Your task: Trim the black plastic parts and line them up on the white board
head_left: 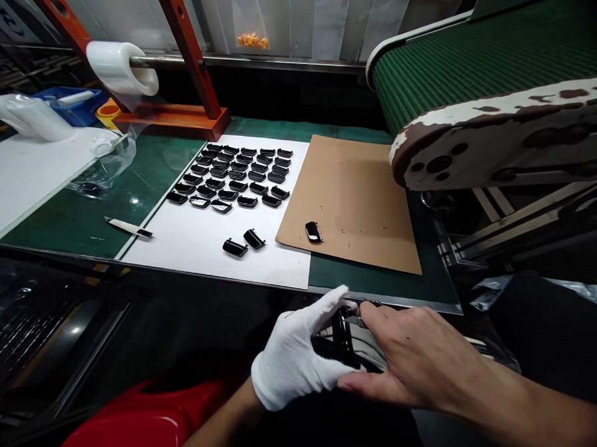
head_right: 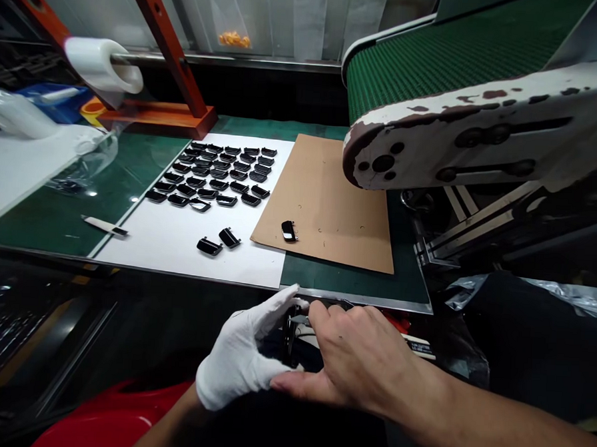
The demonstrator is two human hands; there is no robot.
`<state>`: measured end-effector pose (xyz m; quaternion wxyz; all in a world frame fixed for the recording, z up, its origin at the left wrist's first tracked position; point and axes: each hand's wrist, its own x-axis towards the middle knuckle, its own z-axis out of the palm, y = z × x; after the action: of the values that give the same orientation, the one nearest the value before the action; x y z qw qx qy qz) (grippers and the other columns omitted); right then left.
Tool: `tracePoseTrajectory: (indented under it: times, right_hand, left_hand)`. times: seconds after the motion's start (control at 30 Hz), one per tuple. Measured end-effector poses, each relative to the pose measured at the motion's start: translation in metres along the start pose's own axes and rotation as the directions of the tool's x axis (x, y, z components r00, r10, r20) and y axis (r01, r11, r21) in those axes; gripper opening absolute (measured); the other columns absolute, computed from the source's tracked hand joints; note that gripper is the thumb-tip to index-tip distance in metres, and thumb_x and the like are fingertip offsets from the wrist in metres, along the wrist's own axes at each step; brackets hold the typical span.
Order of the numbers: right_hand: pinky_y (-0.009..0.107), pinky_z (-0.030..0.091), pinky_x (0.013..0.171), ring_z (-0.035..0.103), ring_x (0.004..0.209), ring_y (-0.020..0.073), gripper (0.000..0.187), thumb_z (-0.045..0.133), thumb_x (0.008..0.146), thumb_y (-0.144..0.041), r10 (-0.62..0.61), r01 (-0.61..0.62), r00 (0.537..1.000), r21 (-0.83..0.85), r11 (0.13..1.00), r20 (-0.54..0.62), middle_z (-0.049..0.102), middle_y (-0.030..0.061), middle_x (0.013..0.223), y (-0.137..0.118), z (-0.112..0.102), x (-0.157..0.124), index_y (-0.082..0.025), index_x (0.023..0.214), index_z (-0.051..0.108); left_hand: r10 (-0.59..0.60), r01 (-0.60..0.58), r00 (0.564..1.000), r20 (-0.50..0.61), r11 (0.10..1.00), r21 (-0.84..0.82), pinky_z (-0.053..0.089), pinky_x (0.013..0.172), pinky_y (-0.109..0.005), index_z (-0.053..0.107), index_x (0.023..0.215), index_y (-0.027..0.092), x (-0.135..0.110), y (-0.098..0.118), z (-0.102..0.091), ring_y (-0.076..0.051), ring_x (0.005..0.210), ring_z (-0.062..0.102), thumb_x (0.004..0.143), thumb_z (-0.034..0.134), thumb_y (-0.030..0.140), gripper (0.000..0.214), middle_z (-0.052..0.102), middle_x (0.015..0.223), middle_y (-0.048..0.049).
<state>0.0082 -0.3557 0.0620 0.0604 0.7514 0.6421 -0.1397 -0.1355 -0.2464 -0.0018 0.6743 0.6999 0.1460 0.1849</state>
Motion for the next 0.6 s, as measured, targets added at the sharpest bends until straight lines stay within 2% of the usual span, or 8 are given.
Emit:
tracePoseTrajectory:
  times: [0.13, 0.37, 0.6]
  right_hand:
    - [0.032, 0.014, 0.046, 0.063, 0.054, 0.0307, 0.074, 0.020, 0.073, -0.083, -0.001, 0.004, 0.999, -0.072, 0.997, 0.038, 0.062, 0.0069, 0.064, 0.000, 0.004, 0.000, -0.017, 0.081, 0.053]
    - [0.032, 0.014, 0.046, 0.063, 0.052, 0.0299, 0.077, 0.015, 0.074, -0.082, -0.034, 0.036, 0.999, -0.101, 0.994, 0.026, 0.062, 0.0068, 0.062, 0.002, 0.008, 0.000, -0.016, 0.082, 0.054]
    - [0.031, 0.011, 0.043, 0.063, 0.049, 0.0266, 0.076, 0.012, 0.077, -0.079, -0.083, 0.076, 0.994, -0.097, 0.992, -0.067, 0.062, 0.0059, 0.060, 0.003, 0.019, 0.000, -0.017, 0.078, 0.054]
  left_hand:
    - [-0.028, 0.028, 0.999, -0.015, 1.000, 0.002, 0.050, 0.097, -0.033, 0.045, 0.136, 0.017, -0.002, -0.006, 0.004, -0.027, 0.109, 0.061, 0.057, 0.085, 0.032, 0.090, 0.063, 0.121, -0.0086]
    - [-0.034, 0.035, 0.998, -0.061, 0.999, 0.011, 0.051, 0.095, -0.029, 0.050, 0.132, 0.014, -0.003, -0.004, 0.009, -0.026, 0.106, 0.063, 0.055, 0.085, 0.032, 0.087, 0.066, 0.117, -0.0088]
    - [-0.074, 0.073, 0.995, -0.068, 0.997, -0.022, 0.051, 0.096, -0.033, 0.049, 0.132, 0.014, -0.004, -0.006, 0.009, -0.026, 0.102, 0.065, 0.055, 0.085, 0.031, 0.087, 0.067, 0.115, -0.0095]
